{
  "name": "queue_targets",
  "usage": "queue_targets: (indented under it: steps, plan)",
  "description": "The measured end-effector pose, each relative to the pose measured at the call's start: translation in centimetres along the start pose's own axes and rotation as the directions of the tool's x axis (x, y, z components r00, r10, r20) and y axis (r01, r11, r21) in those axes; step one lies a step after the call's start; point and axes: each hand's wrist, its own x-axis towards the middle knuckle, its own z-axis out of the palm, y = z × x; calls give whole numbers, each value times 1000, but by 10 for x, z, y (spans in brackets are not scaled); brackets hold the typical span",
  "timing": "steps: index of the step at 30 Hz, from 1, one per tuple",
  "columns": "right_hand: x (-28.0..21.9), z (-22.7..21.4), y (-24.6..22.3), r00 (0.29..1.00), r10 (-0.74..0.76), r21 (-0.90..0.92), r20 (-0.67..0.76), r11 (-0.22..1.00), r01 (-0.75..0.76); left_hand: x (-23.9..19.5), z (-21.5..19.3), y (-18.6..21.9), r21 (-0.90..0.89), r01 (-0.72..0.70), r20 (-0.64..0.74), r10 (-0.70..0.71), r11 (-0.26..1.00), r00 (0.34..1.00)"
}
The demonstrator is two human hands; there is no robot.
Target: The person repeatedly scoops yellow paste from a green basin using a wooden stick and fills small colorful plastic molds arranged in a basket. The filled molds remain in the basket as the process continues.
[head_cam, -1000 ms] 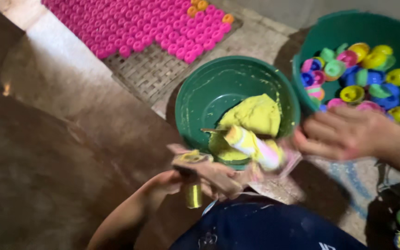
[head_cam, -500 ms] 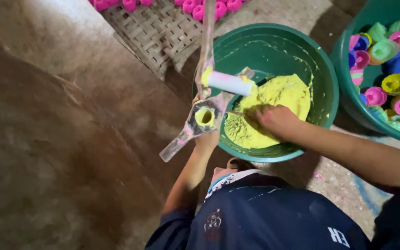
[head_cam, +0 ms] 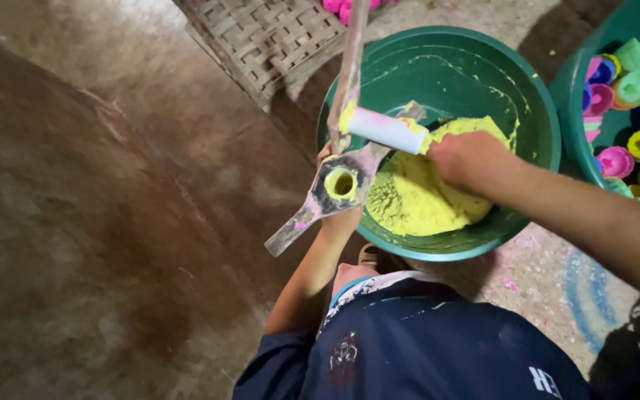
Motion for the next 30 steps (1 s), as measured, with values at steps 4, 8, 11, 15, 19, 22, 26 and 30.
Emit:
queue_targets:
  steps: [4, 8, 11, 15, 19, 22, 26, 30]
  plan:
    - [0, -3, -8, 989, -124, -148, 80, 980, 135, 6, 1, 7, 65, -12, -10, 13, 998, 1000]
    - [3, 19, -27, 971, -191, -114, 142, 972, 207, 6, -2, 9, 90, 8, -32, -5, 996, 999]
    - [-7, 27, -32, 950, -272, -98, 152, 952, 289, 7, -4, 7, 183, -74, -15, 78, 980, 997]
    - [-46, 25, -23, 945, -276, -79, 177, 953, 293, 8, -2, 9, 58, -51, -46, 53, 997, 998]
    - [-99, 22, -13, 942, -254, 7, 219, 966, 258, 8, -2, 12, 27, -65, -34, 66, 998, 997]
    - [-137, 6, 4, 959, -88, 106, 269, 992, 61, 15, -5, 17, 89, -51, 23, 49, 995, 999]
    - [-179, -25, 29, 941, 148, 275, 305, 932, -235, 29, 0, 40, 137, -106, 24, 104, 985, 994]
    - [-195, -42, 53, 998, -38, 852, 55, 524, -27, 34, 7, 74, 250, -296, 260, 231, 922, 938]
